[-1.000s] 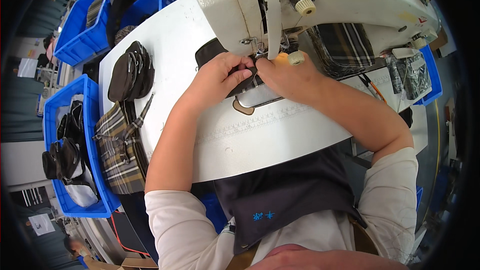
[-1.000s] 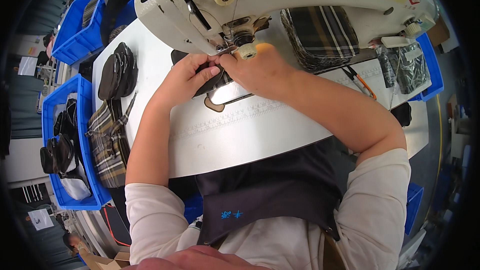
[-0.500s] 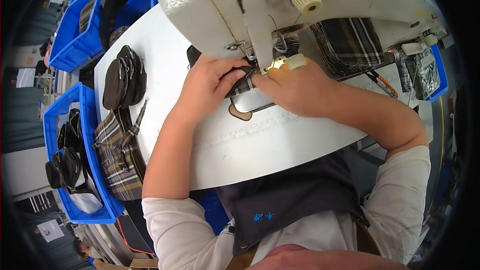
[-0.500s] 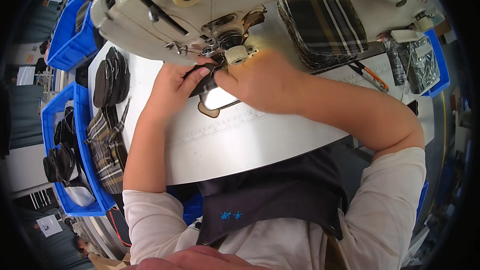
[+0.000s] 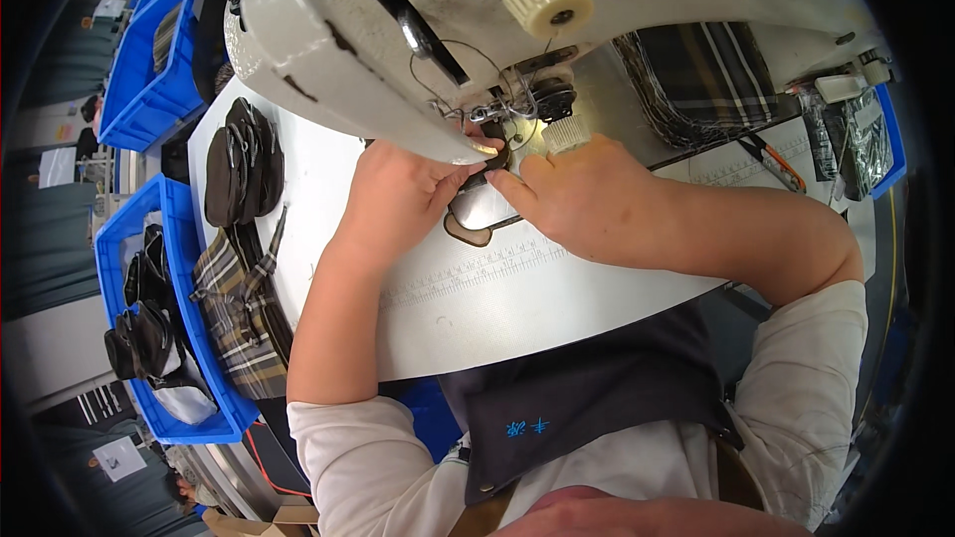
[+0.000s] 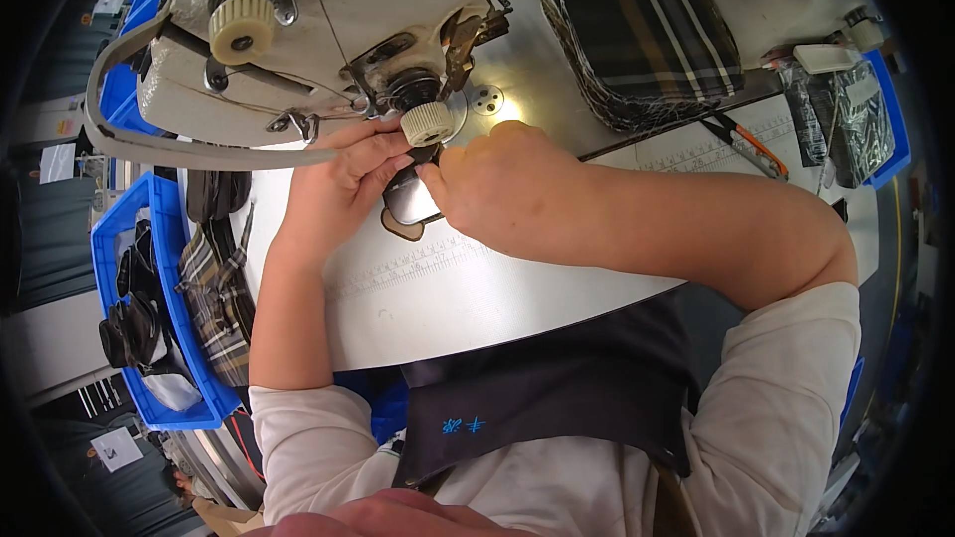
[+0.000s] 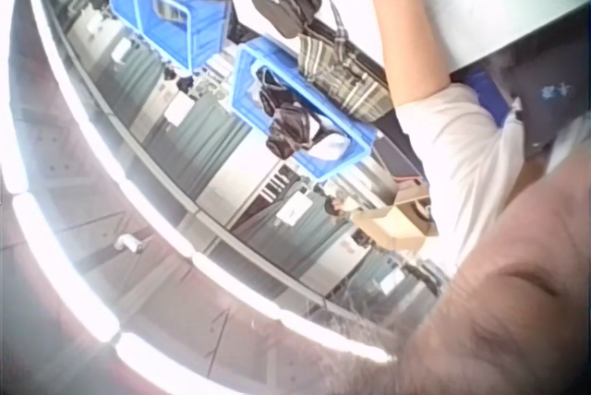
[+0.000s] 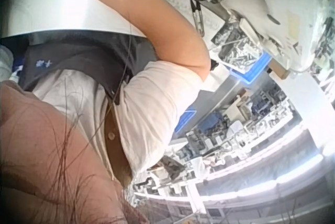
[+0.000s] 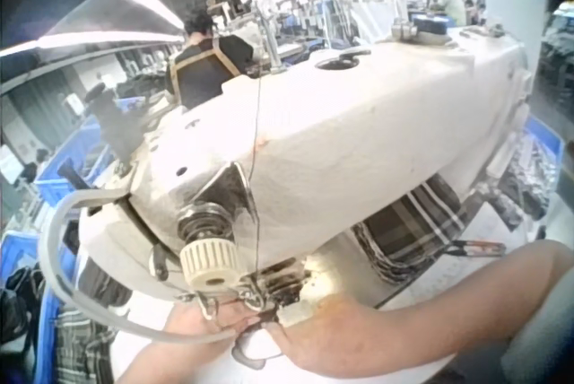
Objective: The person operates an industrial sewing machine to stitch a zipper onto a small dark pouch. They guide the fabric under the needle, pause to adjust the alignment, and continue sewing. After completing the seam, they remove the pouch, briefly inspect the zipper, and place it into a blue bin before picking up another pouch to repeat the process.
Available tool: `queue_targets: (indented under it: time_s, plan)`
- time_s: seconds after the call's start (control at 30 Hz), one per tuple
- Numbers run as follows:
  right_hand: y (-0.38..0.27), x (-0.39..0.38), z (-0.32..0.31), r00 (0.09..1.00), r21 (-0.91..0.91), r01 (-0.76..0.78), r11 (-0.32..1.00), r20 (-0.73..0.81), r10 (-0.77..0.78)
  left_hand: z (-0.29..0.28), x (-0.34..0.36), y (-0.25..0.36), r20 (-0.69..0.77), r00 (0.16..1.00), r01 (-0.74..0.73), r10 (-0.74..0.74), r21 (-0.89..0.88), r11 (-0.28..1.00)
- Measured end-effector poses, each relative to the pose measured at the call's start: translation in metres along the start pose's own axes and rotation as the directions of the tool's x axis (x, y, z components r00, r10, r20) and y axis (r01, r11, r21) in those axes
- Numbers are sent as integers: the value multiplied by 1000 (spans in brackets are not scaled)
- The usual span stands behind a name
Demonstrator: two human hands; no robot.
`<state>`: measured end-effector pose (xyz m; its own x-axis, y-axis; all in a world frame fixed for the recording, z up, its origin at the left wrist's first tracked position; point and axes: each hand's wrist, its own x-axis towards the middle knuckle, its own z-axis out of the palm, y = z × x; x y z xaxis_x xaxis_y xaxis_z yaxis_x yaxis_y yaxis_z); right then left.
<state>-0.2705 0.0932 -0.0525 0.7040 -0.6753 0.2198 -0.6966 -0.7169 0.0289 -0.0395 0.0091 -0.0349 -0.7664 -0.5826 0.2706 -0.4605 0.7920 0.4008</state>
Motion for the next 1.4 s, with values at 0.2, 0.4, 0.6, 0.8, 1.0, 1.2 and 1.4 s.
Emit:
queue_targets:
  time_s: [0.2,0.4,0.6,0.8,1.0,1.2,1.4]
  plan:
    - [0,1,3,999,77,-33,996,19,31,0,2,8,-5,1000,-19,19,82,996]
    - [-1,1,1,999,83,-37,996,5,37,6,1,10,-84,996,-32,41,108,994]
    - [-2,3,0,996,11,-84,996,11,84,9,2,13,-112,994,16,6,198,980]
    - [2,7,0,993,119,-91,989,-61,99,11,1,3,-119,986,116,-115,2,993]
    - [3,6,3,990,159,-104,982,-77,117,13,2,1,-98,980,167,-171,-47,985]
    - [1,5,3,987,149,-103,983,-104,119,14,2,1,-139,988,93,-69,168,981]
    - [2,6,3,990,126,-93,988,-97,106,16,3,3,-188,982,62,-17,234,970]
